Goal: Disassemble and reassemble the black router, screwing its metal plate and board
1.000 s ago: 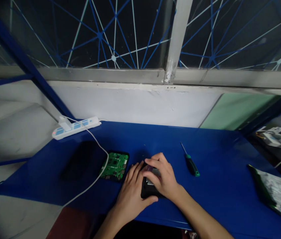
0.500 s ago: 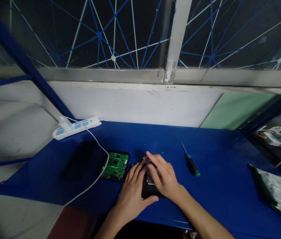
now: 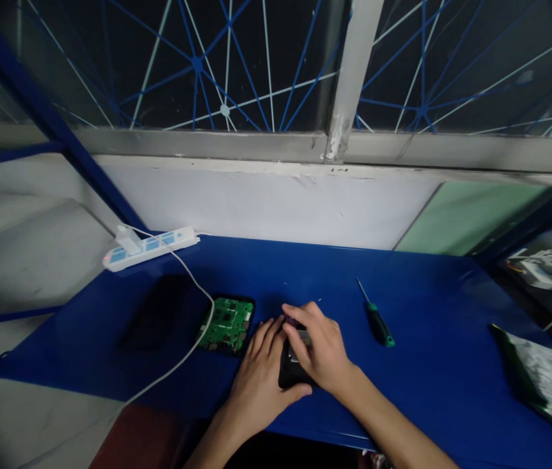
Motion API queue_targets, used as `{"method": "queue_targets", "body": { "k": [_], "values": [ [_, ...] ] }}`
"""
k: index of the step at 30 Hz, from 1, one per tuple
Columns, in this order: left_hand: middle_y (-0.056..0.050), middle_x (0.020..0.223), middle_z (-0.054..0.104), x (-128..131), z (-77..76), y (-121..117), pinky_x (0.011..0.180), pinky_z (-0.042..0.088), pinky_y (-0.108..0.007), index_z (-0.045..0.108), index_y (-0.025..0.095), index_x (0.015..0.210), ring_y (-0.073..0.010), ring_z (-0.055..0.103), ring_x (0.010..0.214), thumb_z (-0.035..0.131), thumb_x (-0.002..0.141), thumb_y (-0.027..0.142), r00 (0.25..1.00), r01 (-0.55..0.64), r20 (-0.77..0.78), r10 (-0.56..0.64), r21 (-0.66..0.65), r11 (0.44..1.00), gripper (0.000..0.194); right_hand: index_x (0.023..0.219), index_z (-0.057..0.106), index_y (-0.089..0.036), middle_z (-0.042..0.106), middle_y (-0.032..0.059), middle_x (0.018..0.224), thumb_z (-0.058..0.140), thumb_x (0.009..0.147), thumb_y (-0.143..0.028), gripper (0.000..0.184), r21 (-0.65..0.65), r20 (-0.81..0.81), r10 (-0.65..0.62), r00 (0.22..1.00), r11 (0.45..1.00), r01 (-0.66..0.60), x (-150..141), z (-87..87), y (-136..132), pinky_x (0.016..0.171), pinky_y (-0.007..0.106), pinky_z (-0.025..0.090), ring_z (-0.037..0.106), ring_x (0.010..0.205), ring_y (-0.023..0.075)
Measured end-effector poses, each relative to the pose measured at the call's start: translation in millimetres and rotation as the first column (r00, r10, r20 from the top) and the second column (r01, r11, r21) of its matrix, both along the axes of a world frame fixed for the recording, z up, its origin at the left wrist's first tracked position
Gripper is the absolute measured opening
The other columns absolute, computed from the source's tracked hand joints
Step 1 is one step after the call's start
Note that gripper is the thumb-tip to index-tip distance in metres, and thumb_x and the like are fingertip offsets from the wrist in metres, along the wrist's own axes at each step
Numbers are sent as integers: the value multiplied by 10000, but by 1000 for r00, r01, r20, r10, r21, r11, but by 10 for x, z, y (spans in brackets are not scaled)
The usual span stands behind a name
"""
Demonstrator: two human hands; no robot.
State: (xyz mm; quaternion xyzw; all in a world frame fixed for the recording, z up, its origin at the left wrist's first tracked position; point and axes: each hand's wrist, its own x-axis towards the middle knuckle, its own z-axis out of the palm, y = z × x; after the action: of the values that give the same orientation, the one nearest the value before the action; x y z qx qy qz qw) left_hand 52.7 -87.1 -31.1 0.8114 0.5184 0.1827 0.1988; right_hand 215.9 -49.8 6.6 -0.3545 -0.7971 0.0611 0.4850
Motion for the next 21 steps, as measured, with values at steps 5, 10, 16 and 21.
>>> {"method": "queue_targets", "body": {
  "k": [5, 10, 16, 21],
  "values": [
    [-184, 1588, 391, -1, 2, -1, 1205, 301, -628, 334, 162, 1499, -394, 295, 1499, 897, 678, 494, 1000, -1, -5, 1, -12, 1000, 1050, 1304, 525, -187, 683, 68, 886, 606, 949, -149, 366, 65, 79, -134, 988, 990, 129, -50, 7, -27, 608, 292, 555, 662, 707, 174],
    [-172, 1586, 399, -2, 7, 0, 1210, 296, -619, 340, 165, 1506, -388, 297, 1498, 897, 675, 482, 1000, -8, -12, 8, -12, 1000, 1048, 1261, 545, -170, 665, 54, 854, 609, 955, -181, 313, 91, 108, -220, 970, 973, 211, -68, -14, -34, 606, 279, 553, 664, 684, 166],
    [-171, 1600, 376, -8, 29, 4, 1214, 291, -605, 370, 154, 1508, -387, 288, 1501, 877, 700, 479, 1000, -16, -11, 15, -24, 1000, 1008, 1366, 507, -205, 679, 73, 970, 551, 989, -214, 380, -78, -13, -144, 989, 987, 143, -23, -58, -8, 723, 311, 586, 695, 825, 182],
    [-157, 1624, 333, -18, 77, 19, 1212, 297, -597, 419, 148, 1493, -394, 264, 1508, 856, 714, 495, 1000, -25, -4, 25, -63, 998, 957, 1354, 534, -231, 706, 65, 1004, 557, 991, -282, 368, -178, -136, -353, 926, 928, 328, 208, 127, 194, 768, 315, 573, 710, 807, 169]
  ]
}}
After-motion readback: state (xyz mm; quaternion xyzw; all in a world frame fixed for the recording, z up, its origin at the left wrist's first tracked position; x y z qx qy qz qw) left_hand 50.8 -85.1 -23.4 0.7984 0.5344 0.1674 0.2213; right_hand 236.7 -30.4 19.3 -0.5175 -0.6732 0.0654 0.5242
